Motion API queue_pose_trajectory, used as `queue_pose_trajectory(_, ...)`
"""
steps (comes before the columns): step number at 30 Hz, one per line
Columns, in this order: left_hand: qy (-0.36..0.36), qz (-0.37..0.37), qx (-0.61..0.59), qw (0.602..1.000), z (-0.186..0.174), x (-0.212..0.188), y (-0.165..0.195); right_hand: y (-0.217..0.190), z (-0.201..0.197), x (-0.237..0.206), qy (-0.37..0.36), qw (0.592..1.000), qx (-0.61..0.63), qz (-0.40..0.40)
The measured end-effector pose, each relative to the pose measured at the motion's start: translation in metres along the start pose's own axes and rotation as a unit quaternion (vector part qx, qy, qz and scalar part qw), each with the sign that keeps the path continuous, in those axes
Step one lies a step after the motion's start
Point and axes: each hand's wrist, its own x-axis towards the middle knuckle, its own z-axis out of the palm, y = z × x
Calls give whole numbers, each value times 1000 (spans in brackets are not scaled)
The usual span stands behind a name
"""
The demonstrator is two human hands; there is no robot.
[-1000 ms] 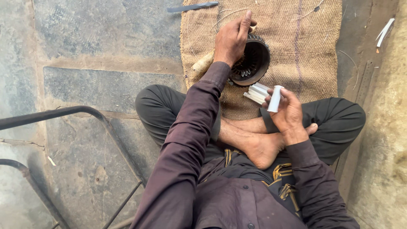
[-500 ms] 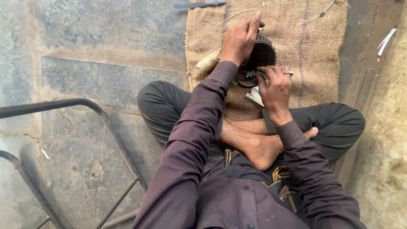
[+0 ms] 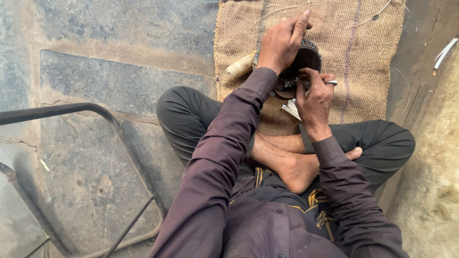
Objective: The person sits cross-legged on the floor working on an electric motor stator. They insert white insulation strips into the stator slots one at a time, press them in with a hacksaw blade, and rotate the stator to reach different slots.
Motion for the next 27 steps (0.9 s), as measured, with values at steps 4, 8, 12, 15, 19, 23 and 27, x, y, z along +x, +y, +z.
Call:
queue_pose_trajectory(4,11,5,9,1000,1,1,-1,1,2,2,7,1000,-20,-10)
queue_pose_trajectory(8,10,-1,-4,1000,3,2,-3,3,5,5,10,999,-35,0)
queue_pose_trajectory(12,11,0,-6,1000,5,4,-4,5,5,7,13,998,-64,-19)
queue_pose_trajectory(15,6,-5,-6,1000,7,5,-3,5,4,8,8,997,-73,-22)
queue_pose_trajectory(19,5,-8,8,1000,8,6,-2,3,7,11,16,996,-86,-13)
queue_pose_trajectory(23,8,-4,0,1000,9,7,-2,-3,10,13,36,994,-102,11)
queue_pose_trajectory(27,9,0,-2,1000,10,8,-1,-10,11,16,47,990,-124,55)
